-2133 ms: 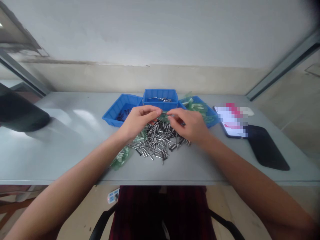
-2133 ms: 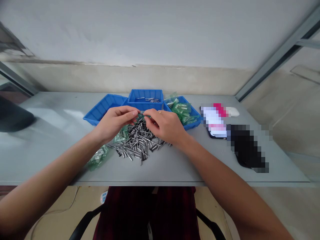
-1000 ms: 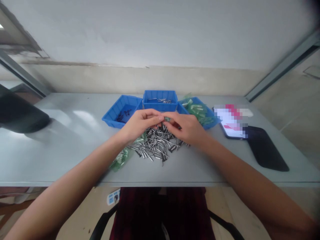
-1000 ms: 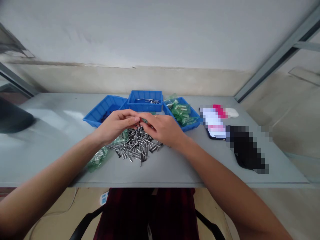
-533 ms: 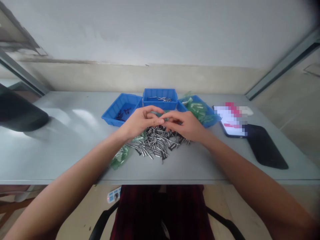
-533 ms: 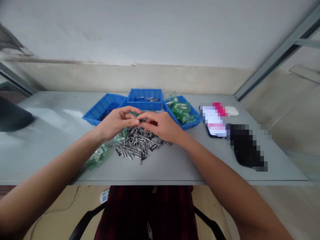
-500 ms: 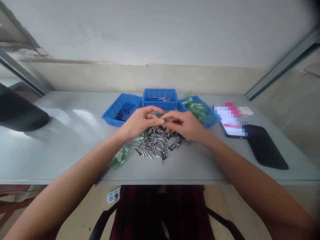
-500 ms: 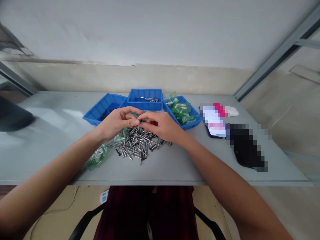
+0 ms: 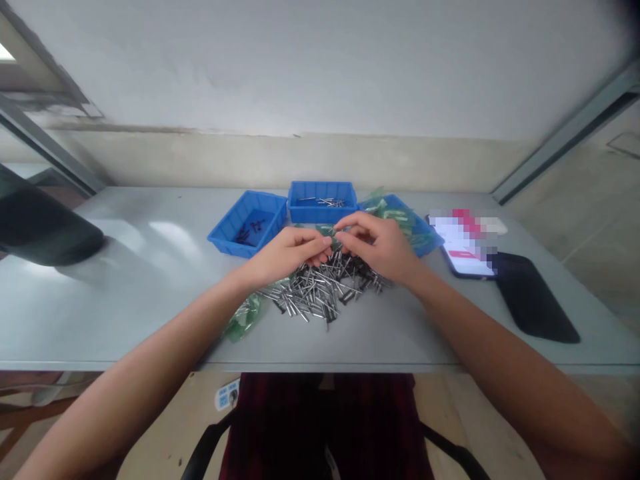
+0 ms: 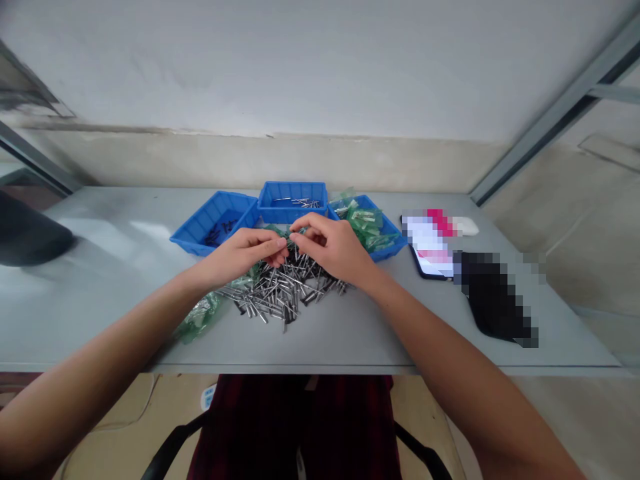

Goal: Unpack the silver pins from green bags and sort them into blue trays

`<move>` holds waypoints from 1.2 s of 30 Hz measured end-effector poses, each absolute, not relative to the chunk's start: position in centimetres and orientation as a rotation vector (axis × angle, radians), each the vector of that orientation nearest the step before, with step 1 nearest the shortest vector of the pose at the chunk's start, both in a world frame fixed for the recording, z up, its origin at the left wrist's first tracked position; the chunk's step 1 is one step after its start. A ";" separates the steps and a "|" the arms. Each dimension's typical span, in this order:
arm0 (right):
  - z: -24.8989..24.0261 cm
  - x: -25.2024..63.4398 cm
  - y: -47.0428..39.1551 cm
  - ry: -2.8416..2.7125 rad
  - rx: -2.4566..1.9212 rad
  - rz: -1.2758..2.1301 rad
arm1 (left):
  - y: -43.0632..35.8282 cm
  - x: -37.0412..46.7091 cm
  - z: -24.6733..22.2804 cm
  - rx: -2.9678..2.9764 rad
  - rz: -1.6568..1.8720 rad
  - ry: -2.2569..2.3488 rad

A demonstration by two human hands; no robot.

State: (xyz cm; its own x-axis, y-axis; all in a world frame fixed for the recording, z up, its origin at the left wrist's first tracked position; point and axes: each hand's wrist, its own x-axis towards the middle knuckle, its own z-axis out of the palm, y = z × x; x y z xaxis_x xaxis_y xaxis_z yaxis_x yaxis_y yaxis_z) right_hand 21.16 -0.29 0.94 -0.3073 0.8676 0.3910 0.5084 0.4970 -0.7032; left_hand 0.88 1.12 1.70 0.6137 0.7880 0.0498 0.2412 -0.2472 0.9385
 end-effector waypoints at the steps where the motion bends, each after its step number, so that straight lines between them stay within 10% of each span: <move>1: 1.0 21.1 -0.3 -1.957 -1.126 0.592 | 1.1 0.9 1.7 1.779 0.657 0.836; 20: 0.0 20.6 -0.3 -2.137 -1.214 0.353 | 2.3 0.7 2.6 0.848 1.481 0.805; 29: -0.4 20.7 -0.1 -2.402 -1.321 0.200 | 1.3 1.0 0.6 2.560 0.781 1.074; 36: -0.2 20.6 -0.2 -2.407 -1.350 0.197 | 1.9 0.7 -0.6 2.818 0.408 1.085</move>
State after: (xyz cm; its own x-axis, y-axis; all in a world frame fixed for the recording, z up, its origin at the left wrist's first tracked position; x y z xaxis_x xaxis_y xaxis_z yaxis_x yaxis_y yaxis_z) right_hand 20.58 -0.24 -0.18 -0.4708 0.8456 0.2516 0.7935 0.5305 -0.2982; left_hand 0.72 1.93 -0.65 0.7112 0.6699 0.2132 0.6447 -0.7424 0.1823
